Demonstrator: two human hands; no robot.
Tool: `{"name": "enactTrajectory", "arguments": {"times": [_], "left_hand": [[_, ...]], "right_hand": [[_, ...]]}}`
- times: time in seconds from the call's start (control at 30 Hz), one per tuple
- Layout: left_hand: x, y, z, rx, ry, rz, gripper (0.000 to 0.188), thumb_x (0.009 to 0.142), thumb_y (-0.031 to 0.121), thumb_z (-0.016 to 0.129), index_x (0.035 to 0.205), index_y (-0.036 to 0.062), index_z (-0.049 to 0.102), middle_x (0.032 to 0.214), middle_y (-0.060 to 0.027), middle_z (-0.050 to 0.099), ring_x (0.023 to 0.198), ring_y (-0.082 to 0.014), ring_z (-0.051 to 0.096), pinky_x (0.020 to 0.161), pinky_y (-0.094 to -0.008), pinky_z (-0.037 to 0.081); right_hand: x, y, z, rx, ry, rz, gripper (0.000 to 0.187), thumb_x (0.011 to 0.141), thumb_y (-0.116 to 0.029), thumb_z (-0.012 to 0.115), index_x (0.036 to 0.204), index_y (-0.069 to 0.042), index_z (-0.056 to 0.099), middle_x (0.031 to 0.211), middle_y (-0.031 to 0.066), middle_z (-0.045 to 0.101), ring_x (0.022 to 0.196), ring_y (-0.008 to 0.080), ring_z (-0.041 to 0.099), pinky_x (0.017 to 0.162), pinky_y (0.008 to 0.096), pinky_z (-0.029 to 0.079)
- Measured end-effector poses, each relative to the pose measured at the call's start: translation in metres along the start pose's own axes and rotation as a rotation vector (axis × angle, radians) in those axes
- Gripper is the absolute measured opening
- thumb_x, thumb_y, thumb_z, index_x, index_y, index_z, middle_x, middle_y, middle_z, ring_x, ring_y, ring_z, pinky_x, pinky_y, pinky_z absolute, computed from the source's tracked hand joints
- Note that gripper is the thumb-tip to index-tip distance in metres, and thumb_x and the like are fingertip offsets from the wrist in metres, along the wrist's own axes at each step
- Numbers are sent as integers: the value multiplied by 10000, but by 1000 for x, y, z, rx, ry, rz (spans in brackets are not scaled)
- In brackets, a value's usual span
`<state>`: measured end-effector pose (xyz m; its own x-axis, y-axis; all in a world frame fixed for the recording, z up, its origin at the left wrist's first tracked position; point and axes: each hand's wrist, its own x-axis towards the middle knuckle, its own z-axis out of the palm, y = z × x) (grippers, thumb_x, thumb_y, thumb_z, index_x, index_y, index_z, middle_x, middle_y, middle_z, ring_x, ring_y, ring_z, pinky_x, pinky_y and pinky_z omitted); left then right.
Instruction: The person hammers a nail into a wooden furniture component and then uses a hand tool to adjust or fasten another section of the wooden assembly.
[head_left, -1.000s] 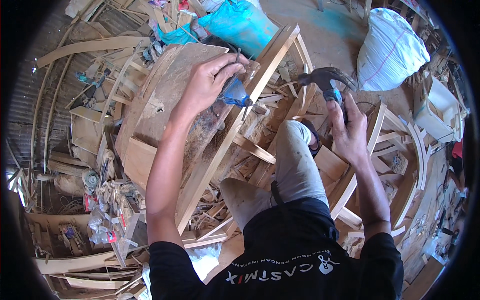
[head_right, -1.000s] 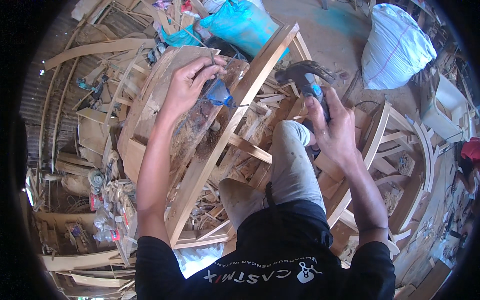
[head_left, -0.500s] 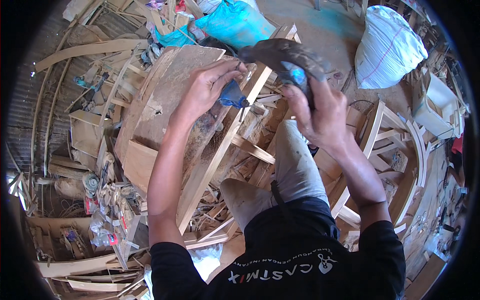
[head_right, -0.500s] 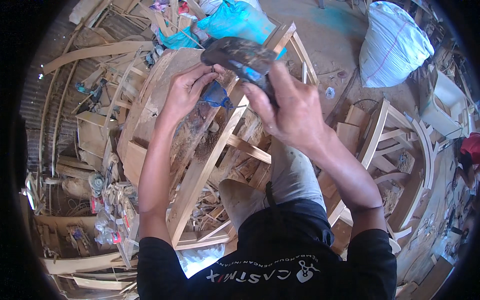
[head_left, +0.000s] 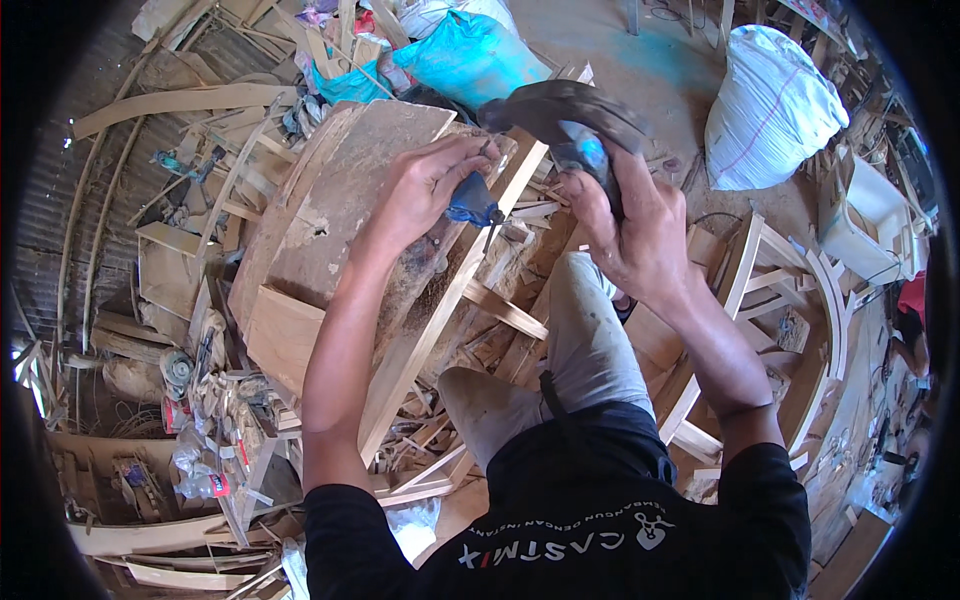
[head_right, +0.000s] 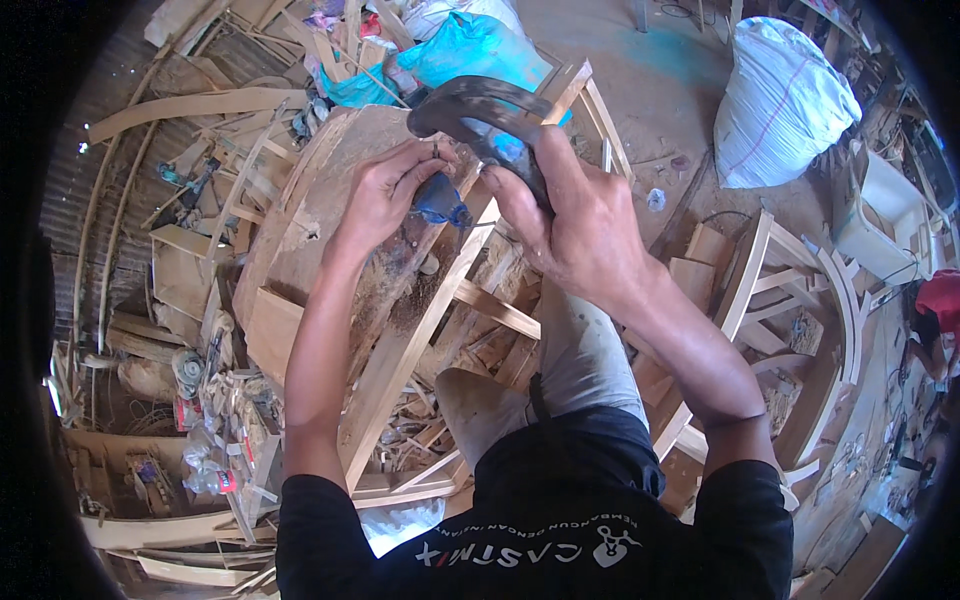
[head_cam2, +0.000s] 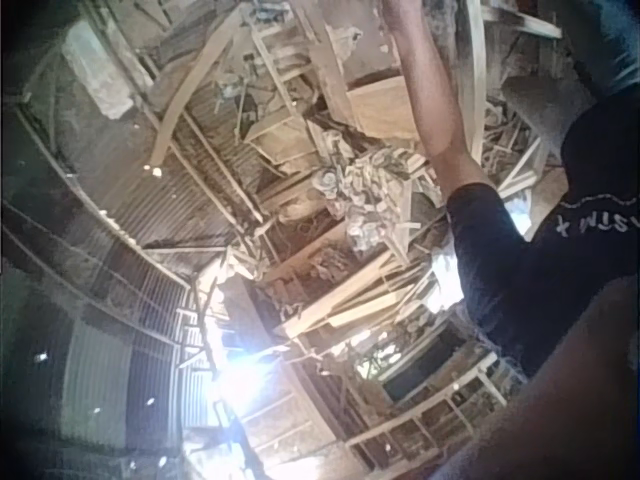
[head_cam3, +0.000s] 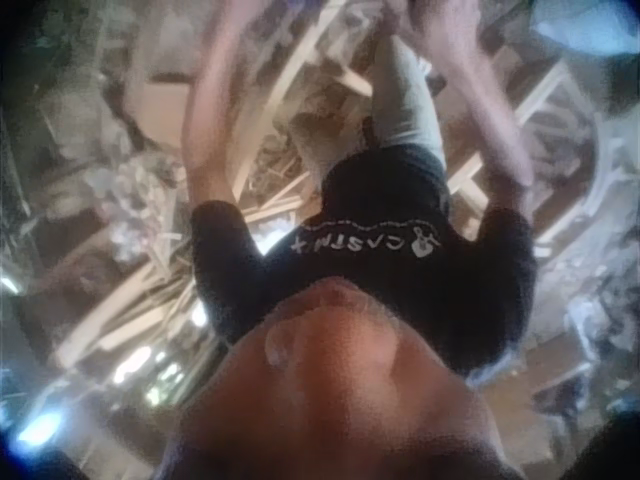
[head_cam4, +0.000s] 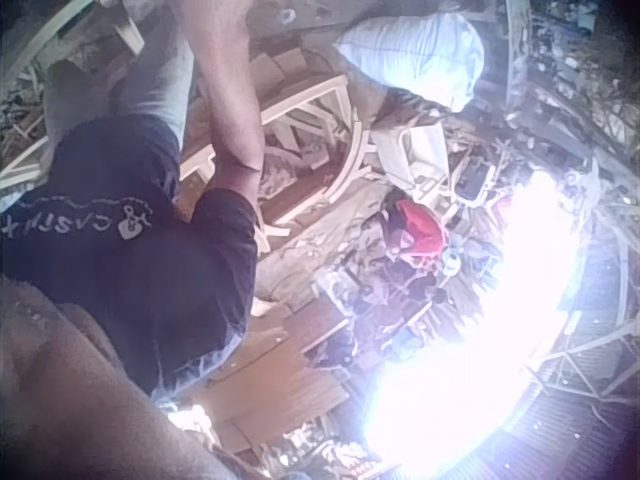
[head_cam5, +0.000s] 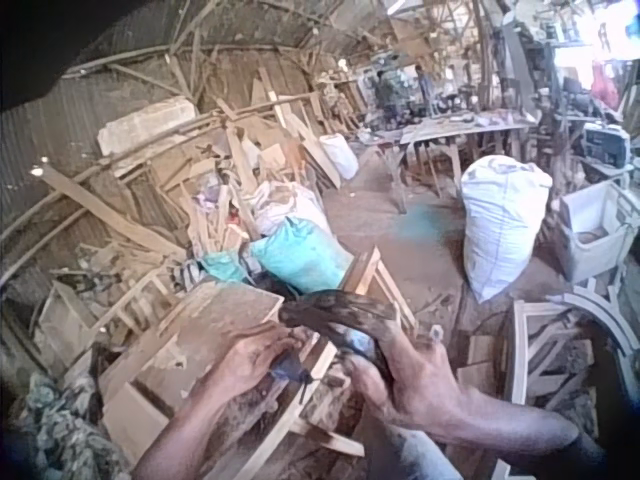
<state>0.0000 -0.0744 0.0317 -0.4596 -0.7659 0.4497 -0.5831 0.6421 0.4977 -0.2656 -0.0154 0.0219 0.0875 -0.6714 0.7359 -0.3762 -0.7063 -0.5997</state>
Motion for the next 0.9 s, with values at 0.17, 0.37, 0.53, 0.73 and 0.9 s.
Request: {"name": "enactTrajectory", "arguments": {"times": [0.17,0.37,0.53,0.73,0.9], "left_hand": [[0,4,-3,32,-15,2,195,1019,22,654,1186,-25,745,1090,-165,784,1006,-273,782,854,-374,602],[-1,1,-5,40,-51,-41,206,1029,22,640,1205,-31,732,1062,-143,776,984,-266,777,863,-365,601],[0,-2,0,23,-14,-49,225,1030,67,662,1222,-22,737,1045,-138,788,947,-220,769,836,-358,598],[-25,-35,-23,-81,285,-421,269,1042,105,667,1287,13,731,1005,-189,779,915,-222,772,810,-350,589],[-111,-92,-87,655,77,-619,311,1046,156,670,1331,36,708,1069,-241,763,973,-252,766,866,-363,585]], "right_hand": [[6,3,-3,-71,-131,12,351,1036,-263,707,1208,7,564,707,236,683,656,430,728,547,488,554],[5,3,-3,-60,-149,1,319,1045,-248,693,1185,6,560,675,232,666,634,423,718,535,490,541],[6,8,-4,-43,-172,-6,317,1054,-247,681,1198,17,579,666,227,657,622,420,714,543,492,533],[-22,19,-31,252,-275,444,311,1088,-302,641,1046,1,583,659,144,608,596,265,670,594,391,522],[-92,38,8,562,-397,581,330,1064,-340,676,1138,-34,576,780,108,629,667,185,634,643,358,520]]}}
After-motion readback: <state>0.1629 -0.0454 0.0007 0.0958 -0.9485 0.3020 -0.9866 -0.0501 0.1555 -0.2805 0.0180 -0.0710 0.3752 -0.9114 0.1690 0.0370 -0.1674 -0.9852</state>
